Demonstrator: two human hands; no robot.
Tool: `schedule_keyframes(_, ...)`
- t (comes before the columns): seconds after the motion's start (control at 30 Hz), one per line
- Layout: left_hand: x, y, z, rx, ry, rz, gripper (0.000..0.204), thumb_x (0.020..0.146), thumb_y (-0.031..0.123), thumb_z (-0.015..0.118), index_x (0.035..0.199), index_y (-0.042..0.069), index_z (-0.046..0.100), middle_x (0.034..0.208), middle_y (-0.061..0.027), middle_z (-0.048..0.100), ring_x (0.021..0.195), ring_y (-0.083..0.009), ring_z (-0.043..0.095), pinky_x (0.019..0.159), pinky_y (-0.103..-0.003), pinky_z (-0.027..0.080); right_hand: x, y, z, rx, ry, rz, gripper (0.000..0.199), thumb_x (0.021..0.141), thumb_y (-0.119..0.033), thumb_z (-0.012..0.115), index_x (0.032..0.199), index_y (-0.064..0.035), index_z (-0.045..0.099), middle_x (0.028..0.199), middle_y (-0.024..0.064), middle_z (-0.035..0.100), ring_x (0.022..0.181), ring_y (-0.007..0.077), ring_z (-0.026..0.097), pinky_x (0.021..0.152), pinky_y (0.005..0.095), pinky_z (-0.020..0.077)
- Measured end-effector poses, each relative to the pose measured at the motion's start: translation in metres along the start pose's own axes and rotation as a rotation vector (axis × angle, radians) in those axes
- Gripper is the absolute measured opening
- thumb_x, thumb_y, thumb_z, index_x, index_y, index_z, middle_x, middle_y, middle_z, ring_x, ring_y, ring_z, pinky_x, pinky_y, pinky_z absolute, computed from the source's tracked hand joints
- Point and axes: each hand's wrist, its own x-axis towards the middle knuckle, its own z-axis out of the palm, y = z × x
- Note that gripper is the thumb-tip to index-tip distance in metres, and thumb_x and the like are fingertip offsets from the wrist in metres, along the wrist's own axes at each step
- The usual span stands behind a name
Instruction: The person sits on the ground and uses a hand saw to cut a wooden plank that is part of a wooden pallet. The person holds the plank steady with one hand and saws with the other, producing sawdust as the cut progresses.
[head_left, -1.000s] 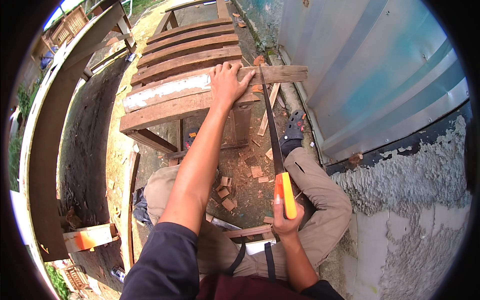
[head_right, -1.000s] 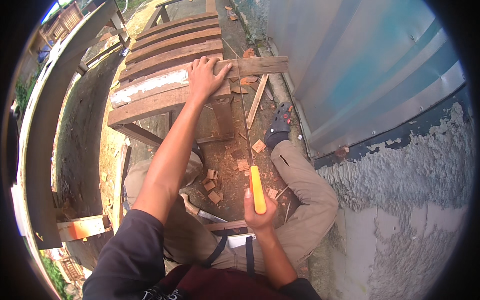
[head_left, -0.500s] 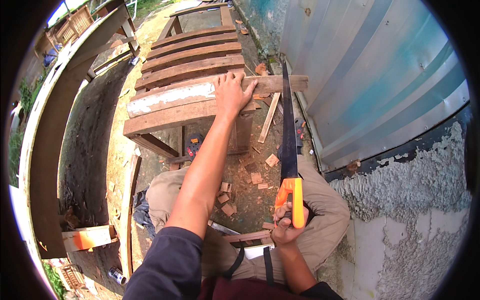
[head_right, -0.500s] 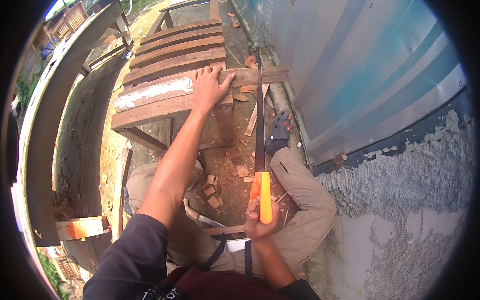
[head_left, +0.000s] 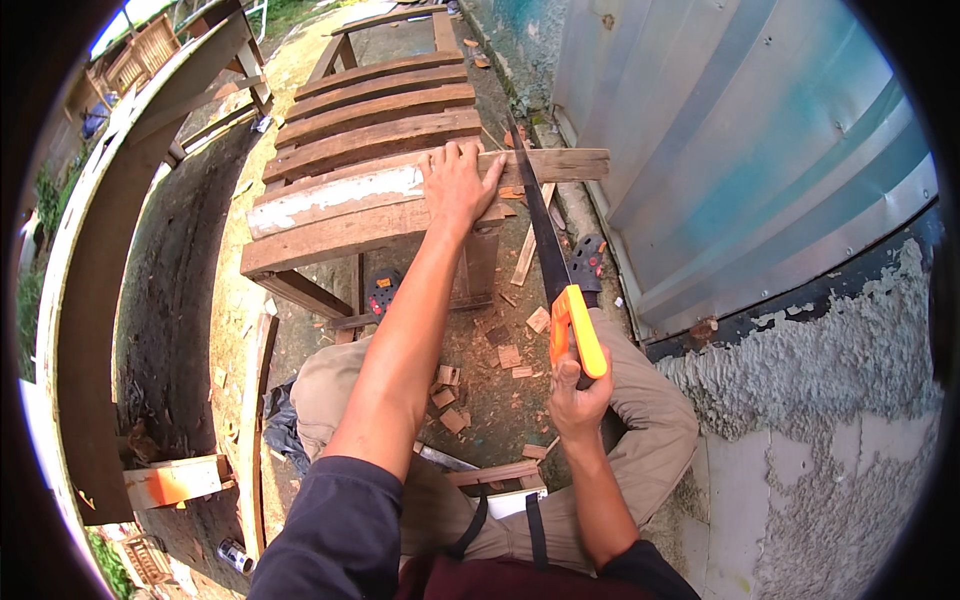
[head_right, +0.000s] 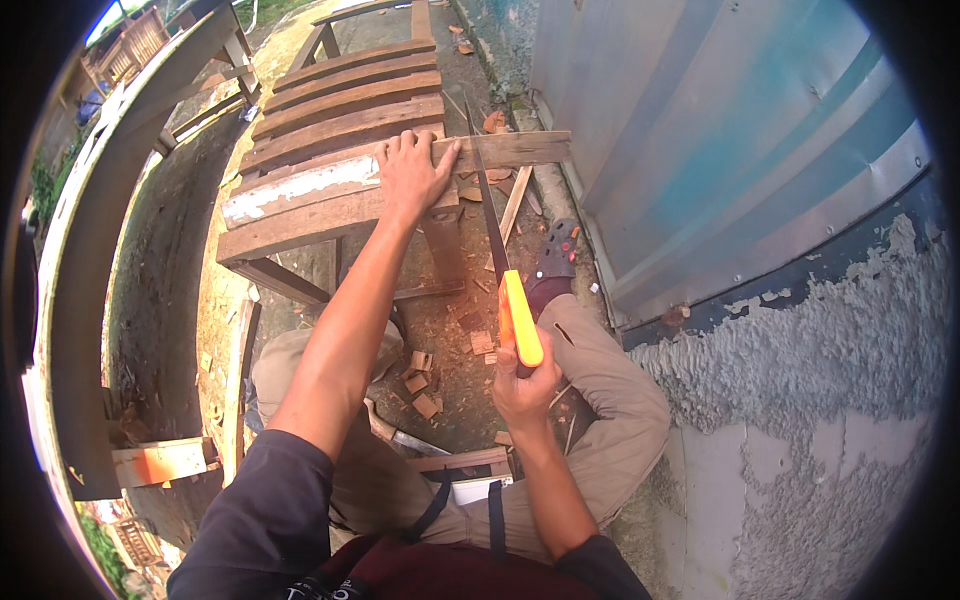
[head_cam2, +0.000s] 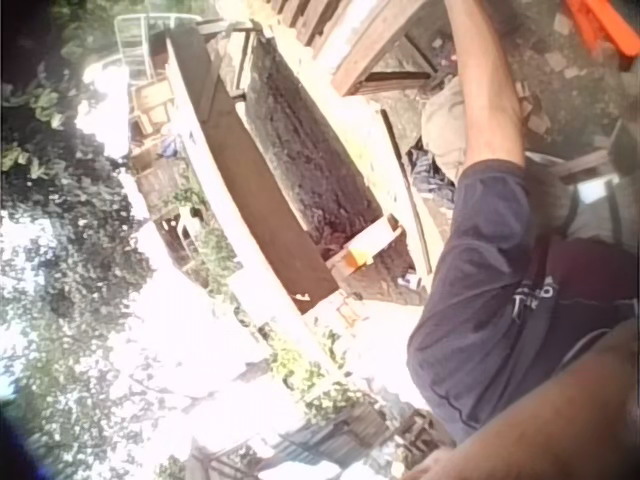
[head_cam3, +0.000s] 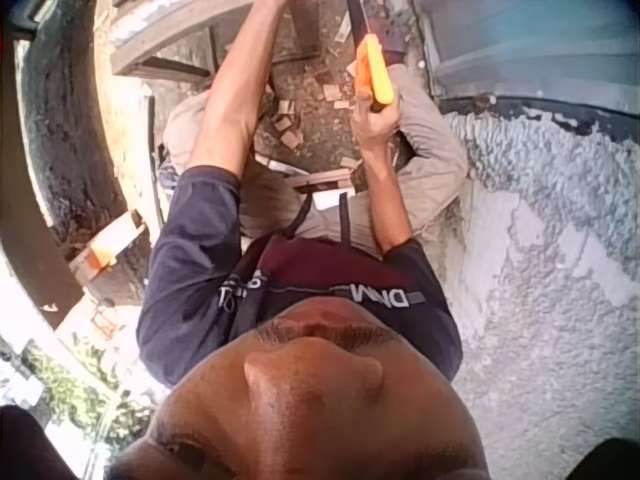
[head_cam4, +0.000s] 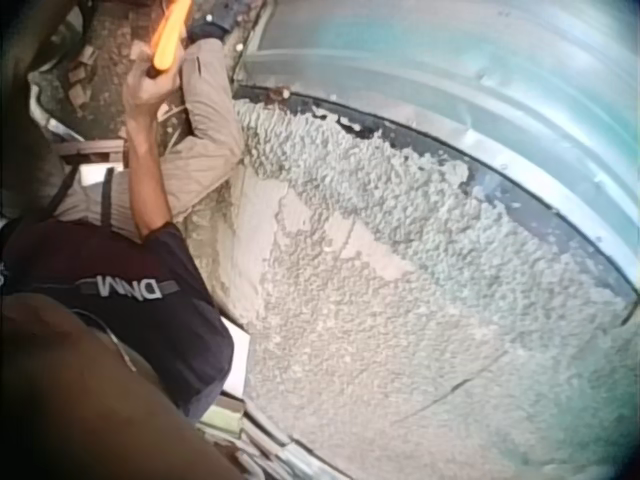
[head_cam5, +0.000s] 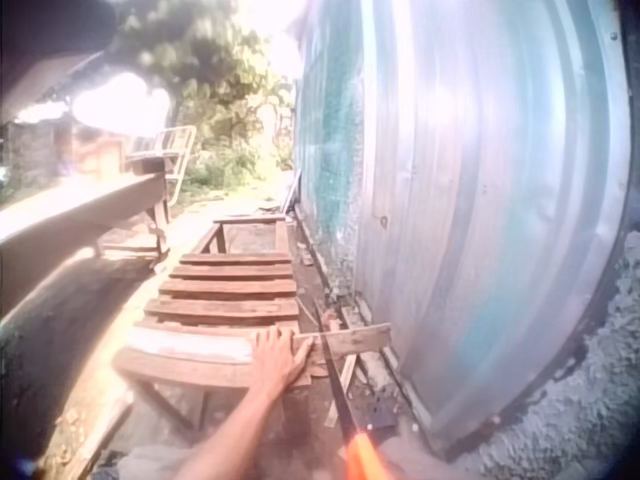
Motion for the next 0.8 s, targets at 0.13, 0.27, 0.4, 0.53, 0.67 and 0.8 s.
schedule_keyframes(0.13,-0.001,-0.001,0.001,-0.001,0.031,0.011,0.055,0.096,0.060,0.060,0.108,0.008,0.074,0.110,-0.0136,0.064,0.115,-0.0310,0.056,0.108,-0.048,0.033,-0.007,-0.008,0.000,-0.086,0.010,0.003,0.048,0.100,-0.043,0.069,0.112,0.0025,0.062,0.075,0.0016,0.059,0.066,0.0091,0.055,0.061,0.0271,0.0473)
schedule_keyframes(0.27,-0.001,-0.002,0.000,-0.053,0.028,0.001,0.057,0.093,0.062,0.062,0.109,0.010,0.075,0.110,-0.0128,0.064,0.114,-0.0305,0.056,0.108,-0.047,0.033,-0.007,-0.022,0.003,-0.162,0.029,-0.054,0.040,0.099,-0.038,0.071,0.100,0.0004,0.061,0.070,0.0008,0.057,0.061,0.0076,0.051,0.055,0.0261,0.0440)
schedule_keyframes(0.4,0.003,-0.001,0.001,-0.057,0.008,-0.039,0.058,0.090,0.064,0.065,0.111,0.012,0.076,0.111,-0.0119,0.065,0.114,-0.0302,0.056,0.108,-0.047,0.033,0.003,-0.040,0.009,-0.221,-0.016,-0.031,0.034,0.099,-0.032,0.073,0.092,-0.0012,0.059,0.065,0.0006,0.054,0.056,0.0063,0.048,0.051,0.0259,0.0406)
schedule_keyframes(0.53,-0.001,0.000,-0.002,-0.098,-0.007,-0.039,0.057,0.088,0.065,0.067,0.112,0.013,0.077,0.112,-0.0115,0.066,0.116,-0.0298,0.056,0.109,-0.046,0.033,0.006,-0.059,0.009,-0.298,-0.046,-0.034,0.029,0.098,-0.026,0.074,0.090,-0.0014,0.059,0.062,0.0018,0.052,0.055,0.0061,0.047,0.051,0.0264,0.0400)
schedule_keyframes(0.67,-0.008,-0.004,-0.002,-0.113,0.008,-0.028,0.058,0.088,0.065,0.068,0.113,0.014,0.078,0.113,-0.0116,0.066,0.118,-0.0298,0.056,0.110,-0.046,0.032,0.001,-0.064,0.003,-0.185,0.052,-0.026,0.029,0.098,-0.023,0.074,0.089,-0.0002,0.059,0.062,0.0044,0.053,0.055,0.0076,0.049,0.052,0.0273,0.0406)
schedule_keyframes(0.8,-0.008,-0.002,-0.003,-0.114,0.014,-0.017,0.057,0.088,0.064,0.068,0.114,0.013,0.078,0.114,-0.0114,0.066,0.118,-0.0302,0.056,0.111,-0.046,0.032,0.020,-0.040,0.013,-0.170,0.058,-0.014,0.030,0.098,-0.024,0.074,0.088,0.0003,0.059,0.063,0.0061,0.055,0.057,0.0102,0.051,0.054,0.0293,0.0428)
